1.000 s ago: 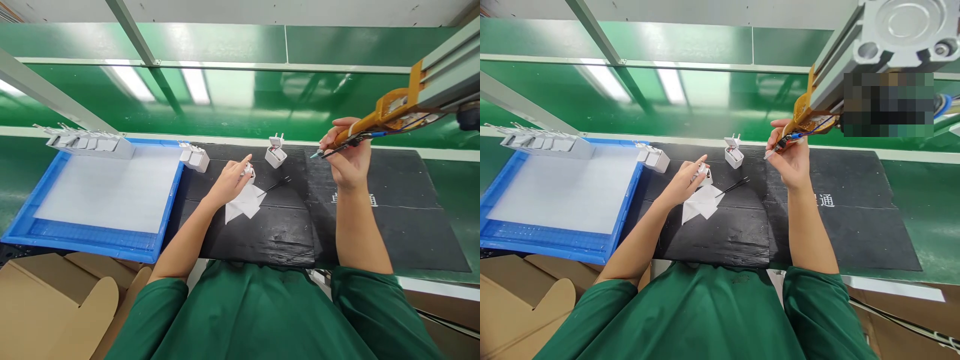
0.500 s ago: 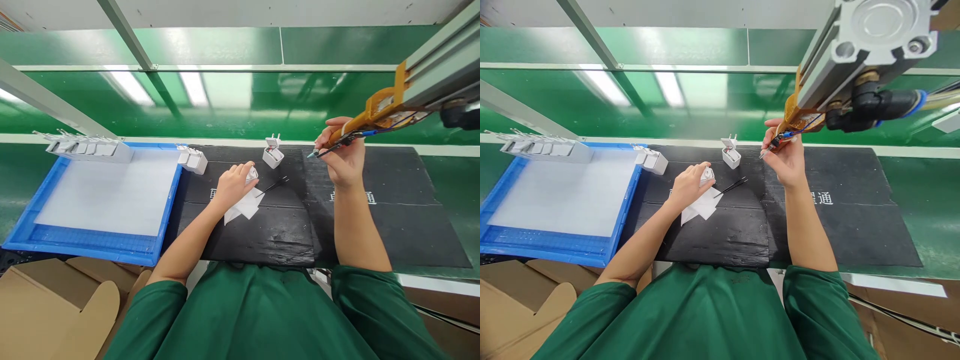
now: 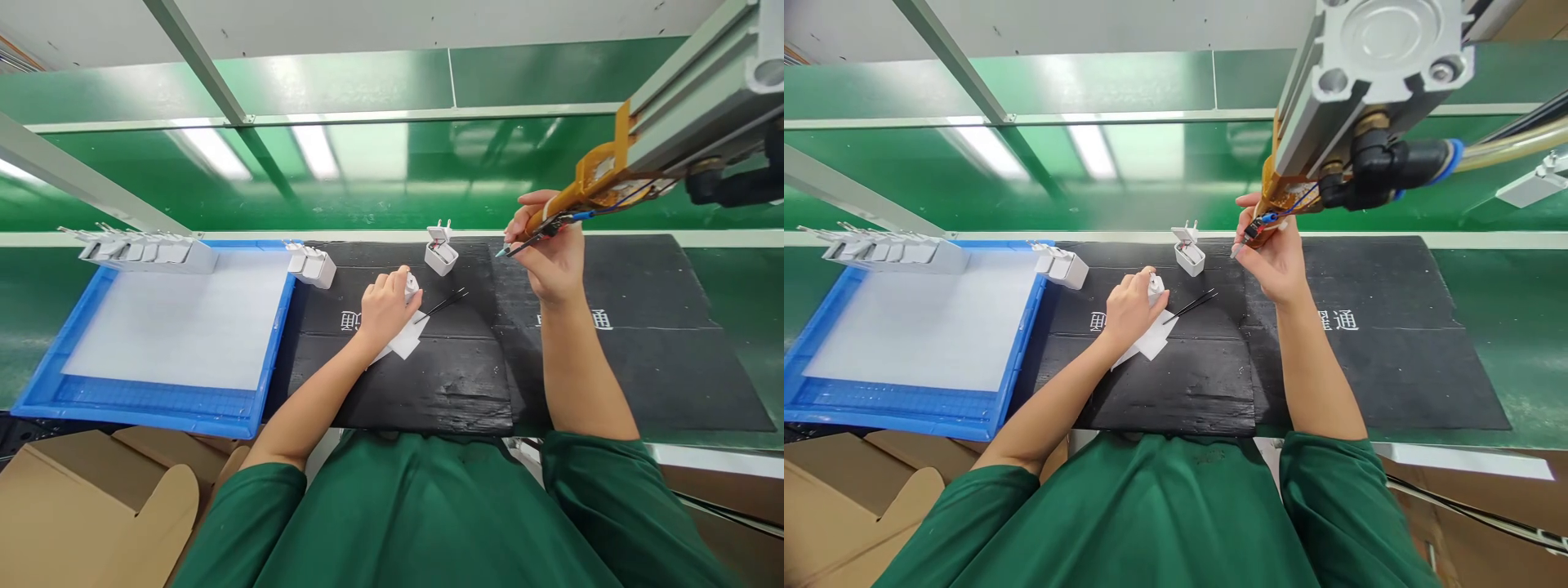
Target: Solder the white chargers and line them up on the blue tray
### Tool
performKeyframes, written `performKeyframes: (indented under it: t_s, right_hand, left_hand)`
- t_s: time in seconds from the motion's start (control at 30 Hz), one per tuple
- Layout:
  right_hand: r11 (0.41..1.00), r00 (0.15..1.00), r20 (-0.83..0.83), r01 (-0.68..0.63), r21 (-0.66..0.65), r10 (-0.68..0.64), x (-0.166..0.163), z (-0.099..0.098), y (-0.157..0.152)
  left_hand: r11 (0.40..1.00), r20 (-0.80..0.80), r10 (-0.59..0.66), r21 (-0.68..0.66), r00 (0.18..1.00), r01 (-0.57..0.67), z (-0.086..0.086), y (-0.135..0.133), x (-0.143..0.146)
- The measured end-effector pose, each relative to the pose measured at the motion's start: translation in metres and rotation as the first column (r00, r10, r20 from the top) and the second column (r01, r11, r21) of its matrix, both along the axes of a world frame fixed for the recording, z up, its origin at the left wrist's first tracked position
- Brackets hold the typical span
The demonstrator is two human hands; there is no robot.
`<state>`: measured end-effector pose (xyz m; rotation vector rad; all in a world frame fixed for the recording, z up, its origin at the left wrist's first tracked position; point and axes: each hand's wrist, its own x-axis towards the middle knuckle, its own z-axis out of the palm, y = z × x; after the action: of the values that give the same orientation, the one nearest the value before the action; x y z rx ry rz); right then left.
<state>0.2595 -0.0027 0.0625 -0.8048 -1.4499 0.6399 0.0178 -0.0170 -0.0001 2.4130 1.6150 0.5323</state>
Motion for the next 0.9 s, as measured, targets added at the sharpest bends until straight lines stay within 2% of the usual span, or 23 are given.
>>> performKeyframes:
  t_s: [0.1,0.17,0.27,0.43,0.53,0.6,0.63,0.7,0.77,0.8,0.9]
  right_hand:
    - [1.000,1.000,-0.004,-0.006,0.016,0.006,0.001,-0.002,0.002]
    - [1.000,1.000,-0.012,-0.013,0.025,0.013,0.002,-0.002,0.002]
    - [0.999,1.000,-0.016,-0.018,0.035,0.019,0.003,-0.002,0.002]
    - [0.999,1.000,-0.008,-0.016,0.039,0.016,0.004,-0.002,0.002]
    - [1.000,1.000,-0.004,-0.020,0.019,0.021,0.005,-0.002,0.001]
    - [1.000,1.000,0.003,-0.024,0.005,0.024,0.007,-0.002,0.001]
    - [1.000,1.000,0.010,-0.026,-0.002,0.026,0.008,-0.003,0.002]
    - [1.000,0.999,0.028,-0.025,0.000,0.025,0.010,-0.004,0.004]
    - [1.000,0.999,0.037,-0.018,0.014,0.017,0.012,-0.007,0.006]
    - [1.000,0.999,0.038,-0.016,0.018,0.015,0.012,-0.008,0.007]
    - [1.000,0.999,0.038,-0.018,0.006,0.018,0.013,-0.008,0.007]
  left_hand:
    - [0.994,0.018,-0.110,-0.021,0.994,0.110,0.002,0.003,-0.009]
    - [0.995,0.023,-0.103,0.002,0.994,0.103,0.004,0.008,-0.018]
    - [0.994,0.026,0.048,0.101,0.998,-0.051,0.008,0.018,-0.035]
    - [0.931,0.015,0.321,0.180,0.947,-0.318,0.017,0.029,-0.061]
    - [0.901,0.056,0.390,0.183,0.919,-0.394,0.026,0.027,-0.067]
    - [0.888,0.107,0.389,0.221,0.915,-0.403,0.033,0.021,-0.063]
    - [0.894,0.127,0.354,0.244,0.927,-0.375,0.037,0.018,-0.058]
    - [0.944,0.148,0.200,0.234,0.969,-0.231,0.040,0.014,-0.041]
    - [0.993,0.193,0.001,0.115,0.981,-0.023,0.037,0.014,-0.017]
    - [0.998,0.235,-0.064,0.041,0.970,0.056,0.033,0.017,-0.003]
    - [0.986,0.344,-0.094,-0.098,0.934,0.136,0.016,0.033,0.036]
